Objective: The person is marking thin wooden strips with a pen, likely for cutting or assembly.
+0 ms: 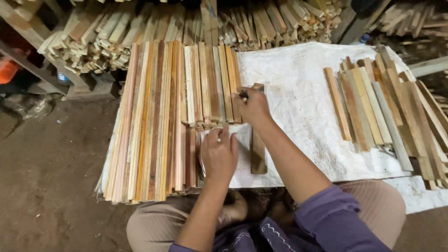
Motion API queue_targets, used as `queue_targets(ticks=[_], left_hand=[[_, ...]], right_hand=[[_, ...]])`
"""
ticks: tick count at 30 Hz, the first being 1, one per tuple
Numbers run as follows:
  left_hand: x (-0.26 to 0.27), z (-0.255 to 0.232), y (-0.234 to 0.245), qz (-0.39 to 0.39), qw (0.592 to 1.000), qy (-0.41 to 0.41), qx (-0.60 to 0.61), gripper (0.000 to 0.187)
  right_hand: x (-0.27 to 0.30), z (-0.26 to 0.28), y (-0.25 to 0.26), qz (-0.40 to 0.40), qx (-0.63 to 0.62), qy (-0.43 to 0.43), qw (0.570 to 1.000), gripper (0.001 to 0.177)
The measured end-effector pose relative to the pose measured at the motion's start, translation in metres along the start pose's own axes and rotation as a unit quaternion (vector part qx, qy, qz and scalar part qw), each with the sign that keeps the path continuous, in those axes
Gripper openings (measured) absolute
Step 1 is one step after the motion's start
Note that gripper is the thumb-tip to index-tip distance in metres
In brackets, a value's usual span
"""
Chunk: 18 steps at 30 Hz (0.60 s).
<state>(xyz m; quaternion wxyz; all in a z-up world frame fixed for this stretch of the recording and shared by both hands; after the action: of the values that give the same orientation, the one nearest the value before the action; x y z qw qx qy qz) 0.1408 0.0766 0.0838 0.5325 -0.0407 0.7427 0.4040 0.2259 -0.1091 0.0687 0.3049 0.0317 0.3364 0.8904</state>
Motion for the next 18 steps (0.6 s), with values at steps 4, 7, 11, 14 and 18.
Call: queue_targets(ticks=[4, 7, 11, 14, 18], left_hand=[[0.030, -0.049, -0.053, 0.119, 0.990, 0.016, 0.073, 0.041], [0.046, -0.061, -0.100, 0.228, 0.966, 0.068, 0.104, 0.068], [0.045, -0.079, -0.130, 0.285, 0.954, 0.063, 0.063, 0.071], [0.047, -0.075, -0.149, 0.324, 0.937, 0.113, 0.063, 0.070], [0.062, -0.050, -0.164, 0.441, 0.857, 0.242, 0.113, 0.079]], right_hand=[[0.026, -0.129, 0.077, -0.048, 0.093, -0.074, 0.992, 0.034], [0.050, -0.195, 0.147, -0.112, 0.212, -0.123, 0.963, 0.037], [0.069, -0.258, 0.207, -0.150, 0.366, -0.197, 0.897, 0.040], [0.072, -0.274, 0.209, -0.150, 0.375, -0.196, 0.893, 0.041], [0.066, -0.281, 0.202, -0.182, 0.430, -0.175, 0.867, 0.034]])
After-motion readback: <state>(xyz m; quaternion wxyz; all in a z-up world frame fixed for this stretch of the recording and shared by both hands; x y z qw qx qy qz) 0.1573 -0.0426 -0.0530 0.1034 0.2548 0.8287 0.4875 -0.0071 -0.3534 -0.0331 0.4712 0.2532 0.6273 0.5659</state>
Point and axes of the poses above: each hand's wrist, its own x-axis away from the middle knuckle, its own y-axis out of the back of the hand, z = x × y, the point moved 10 cm from there along -x, towards the middle knuckle, and after that the axes turned 11 degrees about -y, right-handed, at the moved point
